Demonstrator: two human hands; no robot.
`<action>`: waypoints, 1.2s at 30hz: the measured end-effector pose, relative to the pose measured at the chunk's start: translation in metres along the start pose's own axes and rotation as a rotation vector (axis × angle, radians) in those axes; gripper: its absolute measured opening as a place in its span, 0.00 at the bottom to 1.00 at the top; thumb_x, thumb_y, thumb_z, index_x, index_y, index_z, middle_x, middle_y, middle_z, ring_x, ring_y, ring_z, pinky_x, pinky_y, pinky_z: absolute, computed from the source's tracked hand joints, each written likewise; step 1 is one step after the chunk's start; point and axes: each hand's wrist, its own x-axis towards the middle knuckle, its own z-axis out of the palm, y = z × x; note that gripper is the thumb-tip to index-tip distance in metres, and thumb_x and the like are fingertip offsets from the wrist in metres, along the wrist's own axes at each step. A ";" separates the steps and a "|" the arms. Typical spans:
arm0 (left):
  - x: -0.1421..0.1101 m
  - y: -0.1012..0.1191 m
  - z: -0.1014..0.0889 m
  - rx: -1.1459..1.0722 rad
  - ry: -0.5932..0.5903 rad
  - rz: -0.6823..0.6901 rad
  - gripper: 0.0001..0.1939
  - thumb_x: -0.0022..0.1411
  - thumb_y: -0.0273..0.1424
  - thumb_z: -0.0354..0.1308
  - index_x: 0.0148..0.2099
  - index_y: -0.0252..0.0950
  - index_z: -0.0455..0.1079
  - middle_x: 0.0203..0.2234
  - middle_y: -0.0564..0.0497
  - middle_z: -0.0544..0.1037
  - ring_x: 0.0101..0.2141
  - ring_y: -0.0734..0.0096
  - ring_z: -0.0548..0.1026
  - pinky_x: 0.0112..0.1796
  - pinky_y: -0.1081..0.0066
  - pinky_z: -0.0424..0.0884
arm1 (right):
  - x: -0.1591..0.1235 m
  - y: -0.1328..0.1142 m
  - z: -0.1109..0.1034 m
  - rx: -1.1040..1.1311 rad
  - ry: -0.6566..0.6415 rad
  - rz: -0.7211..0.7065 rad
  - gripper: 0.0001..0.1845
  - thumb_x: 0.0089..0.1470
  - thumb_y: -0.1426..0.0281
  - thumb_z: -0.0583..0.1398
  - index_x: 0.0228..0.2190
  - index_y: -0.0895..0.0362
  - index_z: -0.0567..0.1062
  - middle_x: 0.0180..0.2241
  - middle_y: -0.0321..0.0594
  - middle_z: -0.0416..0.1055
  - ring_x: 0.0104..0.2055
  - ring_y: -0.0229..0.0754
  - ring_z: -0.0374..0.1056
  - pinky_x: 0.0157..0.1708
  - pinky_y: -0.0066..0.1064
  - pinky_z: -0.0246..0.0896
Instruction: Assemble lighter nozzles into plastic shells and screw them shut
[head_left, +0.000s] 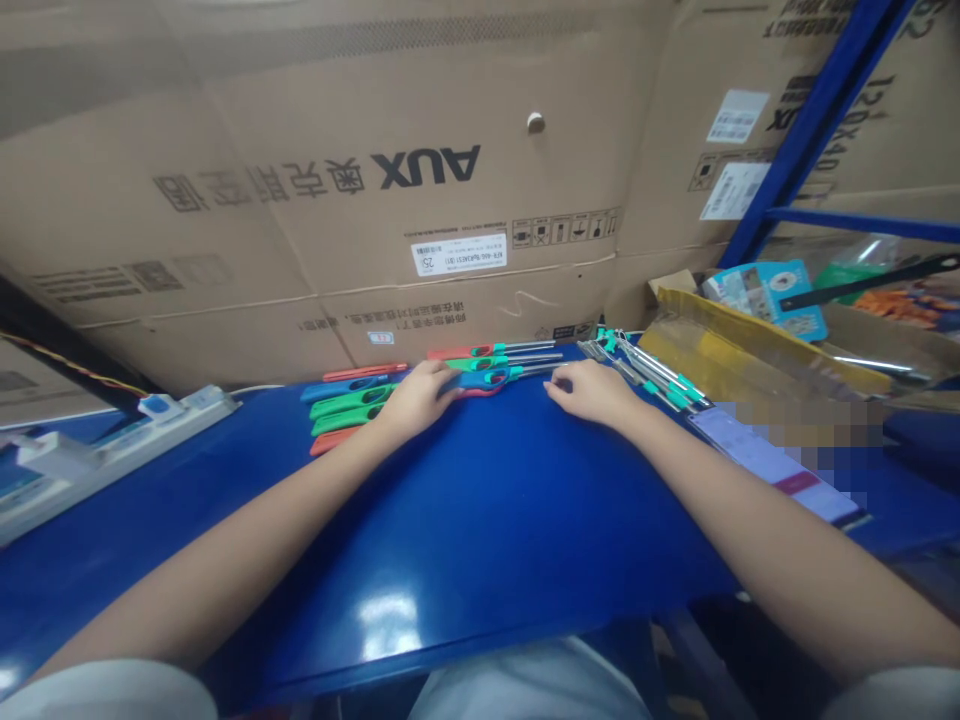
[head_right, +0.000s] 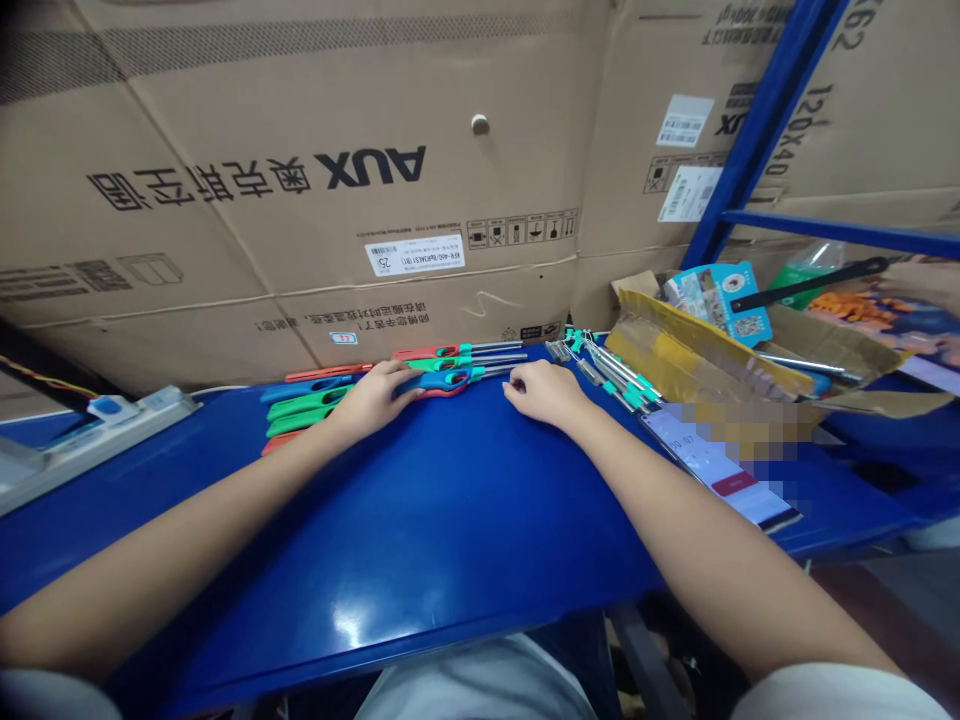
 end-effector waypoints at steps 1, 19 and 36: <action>-0.001 0.000 0.000 0.009 0.001 -0.001 0.17 0.69 0.36 0.54 0.54 0.34 0.74 0.47 0.40 0.76 0.50 0.53 0.74 0.53 0.56 0.71 | -0.001 -0.001 0.001 0.009 -0.021 -0.017 0.14 0.60 0.62 0.56 0.30 0.53 0.79 0.34 0.41 0.81 0.37 0.46 0.75 0.28 0.30 0.54; -0.018 0.012 -0.018 0.056 -0.004 0.017 0.18 0.67 0.39 0.57 0.56 0.40 0.74 0.44 0.45 0.79 0.47 0.54 0.75 0.50 0.58 0.72 | -0.002 0.000 0.005 0.036 -0.157 -0.153 0.07 0.59 0.66 0.58 0.38 0.52 0.74 0.33 0.38 0.78 0.32 0.42 0.70 0.25 0.29 0.47; -0.019 -0.009 -0.010 -0.160 0.019 -0.136 0.17 0.64 0.38 0.58 0.51 0.36 0.76 0.43 0.43 0.81 0.39 0.60 0.79 0.46 0.60 0.76 | 0.003 -0.008 0.032 0.079 0.019 -0.351 0.28 0.66 0.62 0.52 0.64 0.57 0.65 0.66 0.49 0.60 0.66 0.58 0.56 0.62 0.54 0.57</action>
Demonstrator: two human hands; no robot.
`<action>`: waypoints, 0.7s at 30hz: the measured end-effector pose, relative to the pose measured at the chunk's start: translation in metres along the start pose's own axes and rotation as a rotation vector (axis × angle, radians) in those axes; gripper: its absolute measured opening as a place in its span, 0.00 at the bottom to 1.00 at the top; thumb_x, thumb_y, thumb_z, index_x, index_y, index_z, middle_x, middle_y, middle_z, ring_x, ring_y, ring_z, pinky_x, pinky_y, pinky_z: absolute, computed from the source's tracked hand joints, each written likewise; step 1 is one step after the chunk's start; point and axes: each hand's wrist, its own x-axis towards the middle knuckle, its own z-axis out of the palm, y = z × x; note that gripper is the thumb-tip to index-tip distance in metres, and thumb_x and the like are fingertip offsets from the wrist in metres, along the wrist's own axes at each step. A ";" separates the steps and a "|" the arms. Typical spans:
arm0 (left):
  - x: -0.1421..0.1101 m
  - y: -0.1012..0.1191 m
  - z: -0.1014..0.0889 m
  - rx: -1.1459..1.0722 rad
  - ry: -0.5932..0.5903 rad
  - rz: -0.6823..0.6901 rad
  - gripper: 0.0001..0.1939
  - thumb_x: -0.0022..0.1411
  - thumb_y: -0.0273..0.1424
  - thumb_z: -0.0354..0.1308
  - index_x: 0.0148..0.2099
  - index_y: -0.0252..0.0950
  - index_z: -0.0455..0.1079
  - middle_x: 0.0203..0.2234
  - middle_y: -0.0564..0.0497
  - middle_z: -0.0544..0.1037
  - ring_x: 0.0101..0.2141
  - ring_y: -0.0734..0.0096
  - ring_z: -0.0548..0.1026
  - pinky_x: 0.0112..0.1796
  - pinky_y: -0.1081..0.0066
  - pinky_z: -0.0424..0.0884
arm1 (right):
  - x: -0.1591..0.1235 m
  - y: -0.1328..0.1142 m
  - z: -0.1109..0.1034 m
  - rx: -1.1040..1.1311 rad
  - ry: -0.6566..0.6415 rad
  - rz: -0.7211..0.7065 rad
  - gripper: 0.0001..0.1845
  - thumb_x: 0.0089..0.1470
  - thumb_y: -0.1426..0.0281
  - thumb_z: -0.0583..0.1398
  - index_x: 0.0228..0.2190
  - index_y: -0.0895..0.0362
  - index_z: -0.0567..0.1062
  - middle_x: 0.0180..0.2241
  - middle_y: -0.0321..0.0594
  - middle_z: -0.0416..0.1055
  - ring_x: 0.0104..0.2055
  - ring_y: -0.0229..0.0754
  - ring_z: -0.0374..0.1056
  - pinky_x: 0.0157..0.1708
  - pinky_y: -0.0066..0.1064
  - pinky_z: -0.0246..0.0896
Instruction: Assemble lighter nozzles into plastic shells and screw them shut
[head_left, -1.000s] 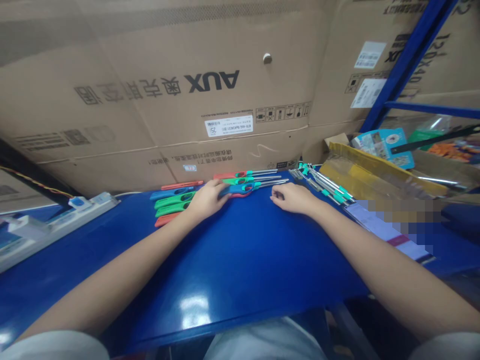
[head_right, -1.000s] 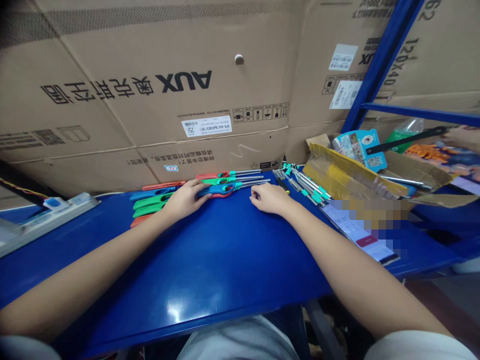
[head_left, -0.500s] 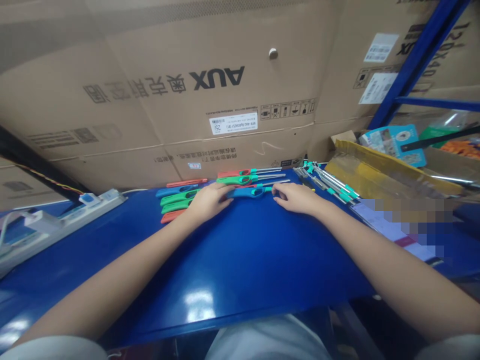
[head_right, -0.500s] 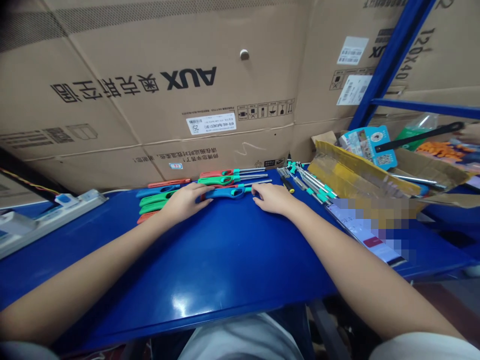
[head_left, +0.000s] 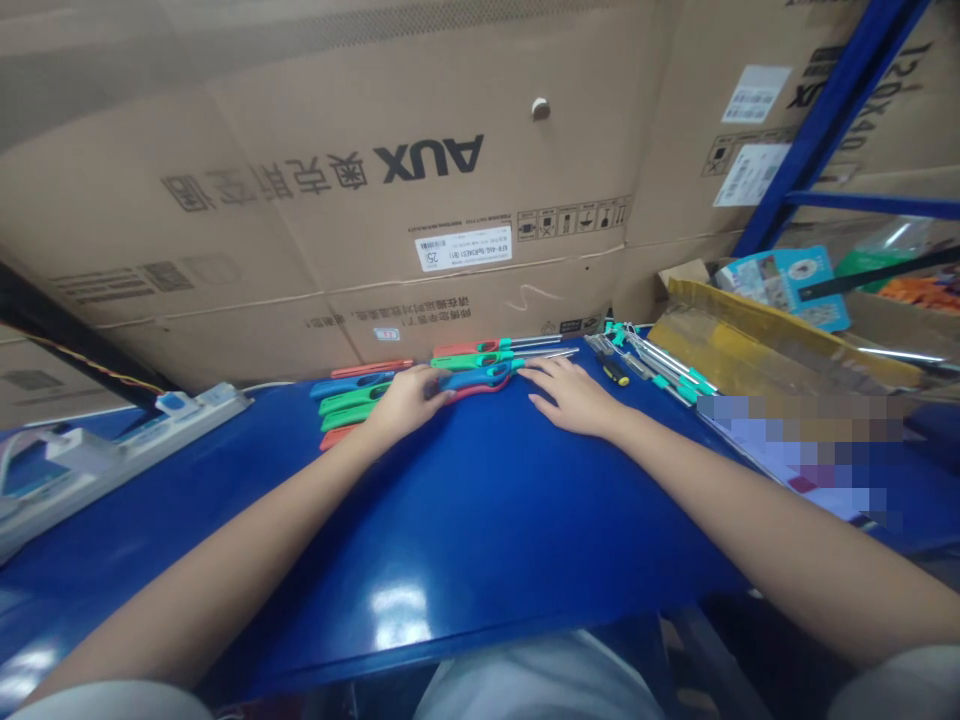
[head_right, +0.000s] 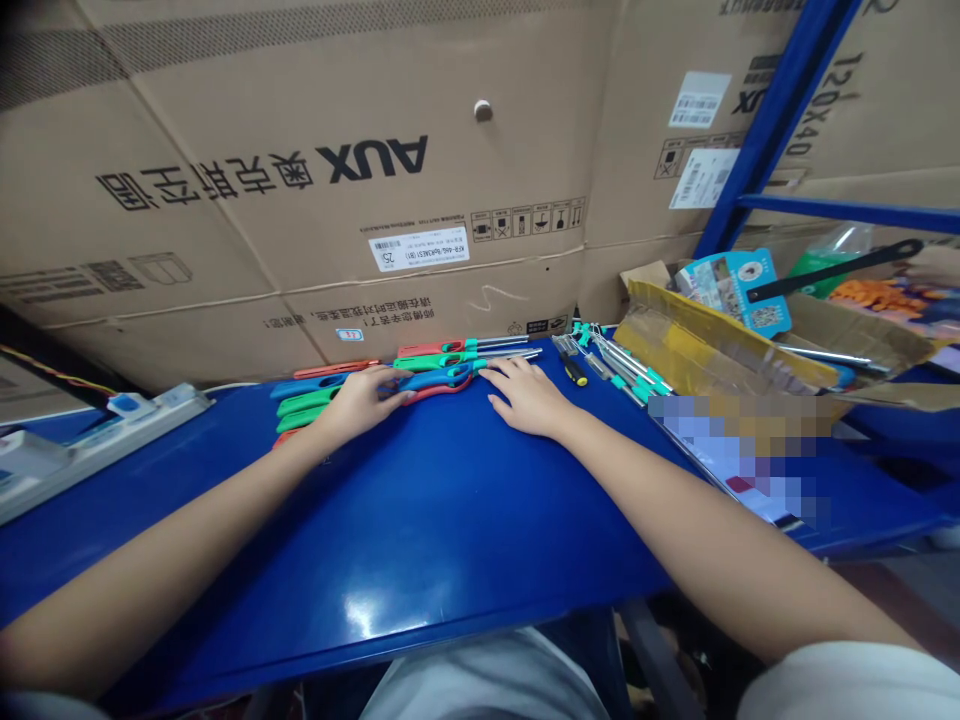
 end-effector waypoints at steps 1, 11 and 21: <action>0.000 0.001 0.000 -0.009 -0.005 -0.008 0.17 0.64 0.39 0.59 0.51 0.35 0.76 0.43 0.43 0.81 0.39 0.59 0.79 0.45 0.60 0.76 | 0.001 0.000 0.002 0.012 -0.010 0.004 0.28 0.66 0.62 0.51 0.64 0.57 0.65 0.66 0.49 0.60 0.67 0.58 0.55 0.62 0.55 0.56; 0.002 0.001 -0.003 -0.116 -0.045 -0.113 0.19 0.57 0.37 0.67 0.49 0.35 0.77 0.43 0.44 0.82 0.40 0.59 0.81 0.46 0.60 0.78 | 0.003 0.005 0.007 0.036 -0.040 0.027 0.31 0.67 0.60 0.50 0.65 0.60 0.62 0.68 0.51 0.57 0.69 0.58 0.52 0.66 0.55 0.49; 0.001 0.002 -0.005 -0.115 -0.055 -0.161 0.21 0.59 0.39 0.65 0.51 0.33 0.77 0.45 0.43 0.83 0.43 0.56 0.81 0.48 0.60 0.77 | 0.004 0.006 0.005 0.039 0.031 -0.008 0.26 0.65 0.61 0.55 0.59 0.60 0.70 0.62 0.52 0.66 0.64 0.56 0.59 0.62 0.52 0.57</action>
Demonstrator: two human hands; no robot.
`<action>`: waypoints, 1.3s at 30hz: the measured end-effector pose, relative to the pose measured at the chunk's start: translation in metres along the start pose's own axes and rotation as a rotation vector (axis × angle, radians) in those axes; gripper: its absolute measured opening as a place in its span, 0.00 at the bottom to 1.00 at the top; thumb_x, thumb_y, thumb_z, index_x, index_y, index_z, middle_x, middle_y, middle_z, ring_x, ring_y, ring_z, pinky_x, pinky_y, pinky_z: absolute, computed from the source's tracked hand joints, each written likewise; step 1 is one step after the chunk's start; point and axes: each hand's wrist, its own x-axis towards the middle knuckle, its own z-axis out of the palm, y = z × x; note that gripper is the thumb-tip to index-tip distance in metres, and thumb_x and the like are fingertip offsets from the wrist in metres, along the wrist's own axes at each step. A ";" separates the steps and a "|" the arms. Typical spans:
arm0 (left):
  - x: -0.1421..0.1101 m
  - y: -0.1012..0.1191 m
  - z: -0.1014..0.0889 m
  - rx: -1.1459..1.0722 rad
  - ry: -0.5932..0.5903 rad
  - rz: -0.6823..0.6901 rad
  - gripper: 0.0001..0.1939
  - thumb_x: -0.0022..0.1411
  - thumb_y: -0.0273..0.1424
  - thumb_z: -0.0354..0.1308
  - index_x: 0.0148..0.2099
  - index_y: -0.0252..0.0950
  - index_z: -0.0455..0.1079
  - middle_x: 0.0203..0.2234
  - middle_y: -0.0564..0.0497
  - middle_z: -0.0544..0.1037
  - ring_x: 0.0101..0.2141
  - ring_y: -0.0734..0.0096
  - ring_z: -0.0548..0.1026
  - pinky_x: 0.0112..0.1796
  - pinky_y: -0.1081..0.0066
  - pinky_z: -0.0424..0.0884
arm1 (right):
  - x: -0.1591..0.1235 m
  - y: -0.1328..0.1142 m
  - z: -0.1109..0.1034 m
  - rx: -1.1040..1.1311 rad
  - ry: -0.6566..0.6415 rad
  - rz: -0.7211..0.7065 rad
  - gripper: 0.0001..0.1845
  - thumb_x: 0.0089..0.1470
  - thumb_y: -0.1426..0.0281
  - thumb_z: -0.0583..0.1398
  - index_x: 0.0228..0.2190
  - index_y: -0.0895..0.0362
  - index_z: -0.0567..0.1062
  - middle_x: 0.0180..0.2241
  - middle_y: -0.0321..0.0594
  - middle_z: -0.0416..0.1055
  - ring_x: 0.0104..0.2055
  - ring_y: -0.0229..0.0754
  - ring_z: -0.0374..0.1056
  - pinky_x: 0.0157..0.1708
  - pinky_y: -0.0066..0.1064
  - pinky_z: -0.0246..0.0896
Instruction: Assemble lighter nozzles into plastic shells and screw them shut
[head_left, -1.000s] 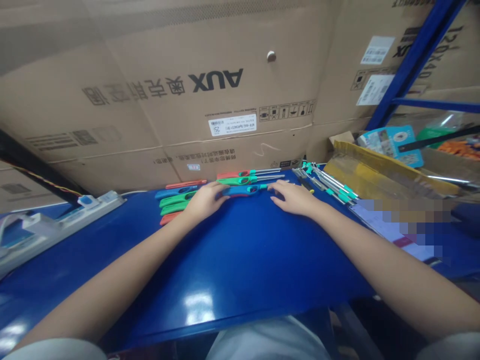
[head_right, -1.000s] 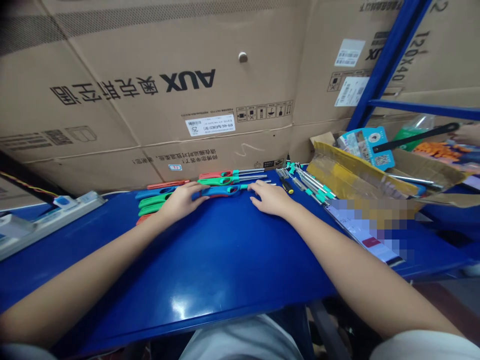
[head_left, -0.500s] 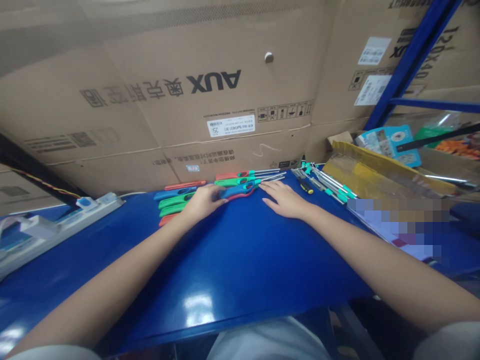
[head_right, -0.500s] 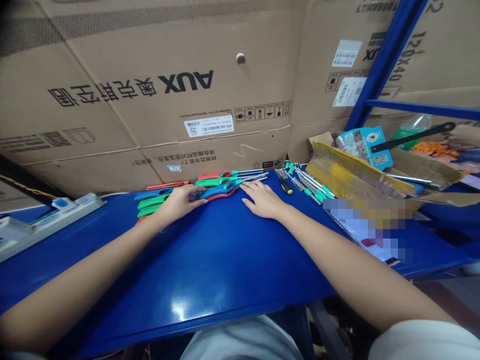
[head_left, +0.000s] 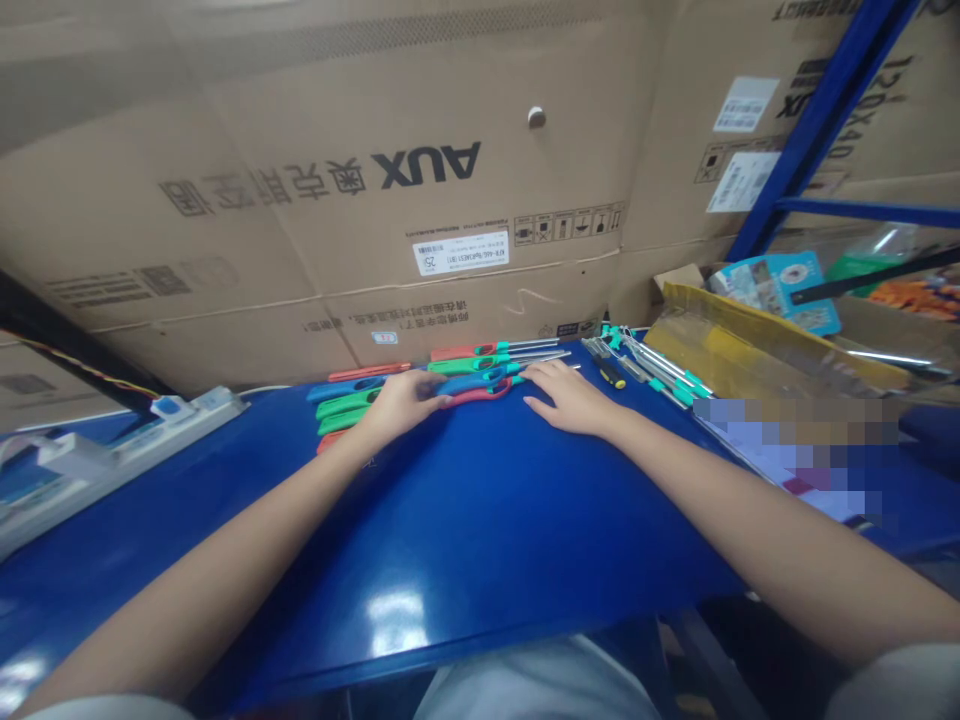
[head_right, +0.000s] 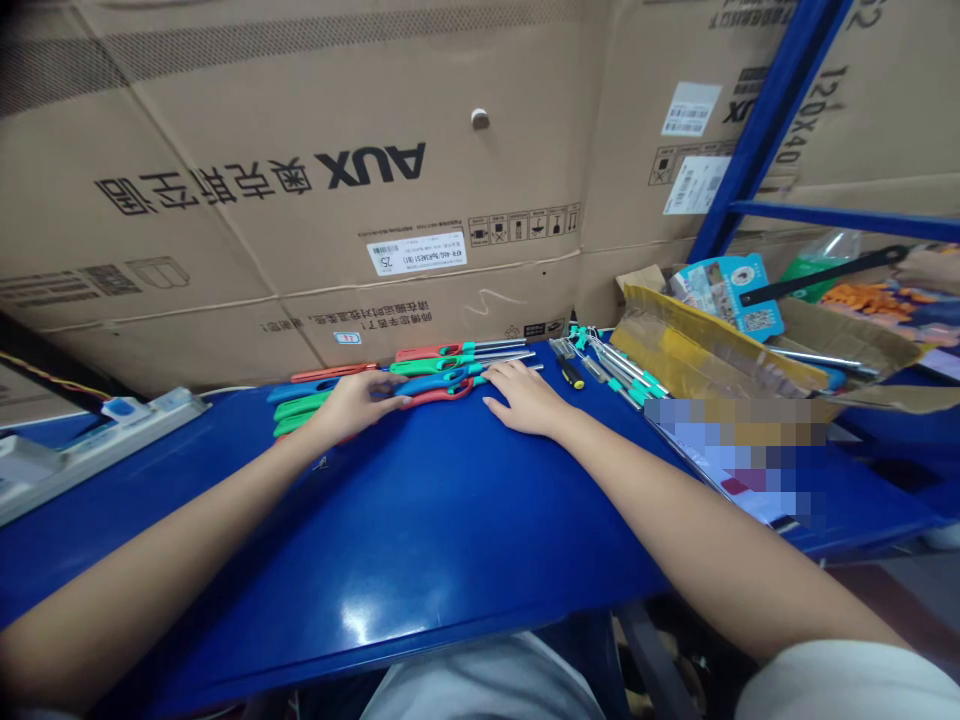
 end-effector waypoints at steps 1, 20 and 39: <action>-0.001 0.001 0.000 0.016 0.008 0.012 0.21 0.60 0.40 0.64 0.51 0.34 0.77 0.45 0.43 0.82 0.44 0.56 0.81 0.48 0.60 0.77 | 0.000 0.000 0.000 -0.002 0.004 -0.012 0.25 0.64 0.62 0.55 0.59 0.60 0.70 0.61 0.52 0.67 0.63 0.56 0.60 0.62 0.52 0.58; -0.010 0.015 0.002 0.274 0.039 0.254 0.18 0.65 0.35 0.59 0.55 0.36 0.74 0.52 0.42 0.78 0.52 0.52 0.75 0.54 0.56 0.72 | -0.003 -0.005 -0.005 -0.040 0.032 -0.078 0.22 0.65 0.63 0.55 0.55 0.58 0.75 0.56 0.53 0.68 0.58 0.57 0.63 0.57 0.52 0.63; -0.002 -0.033 -0.080 0.511 0.021 0.042 0.13 0.56 0.37 0.57 0.40 0.36 0.77 0.38 0.42 0.79 0.42 0.50 0.77 0.44 0.57 0.74 | -0.005 -0.013 -0.025 -0.028 0.129 -0.208 0.17 0.66 0.66 0.54 0.49 0.56 0.77 0.50 0.48 0.73 0.54 0.53 0.67 0.53 0.48 0.65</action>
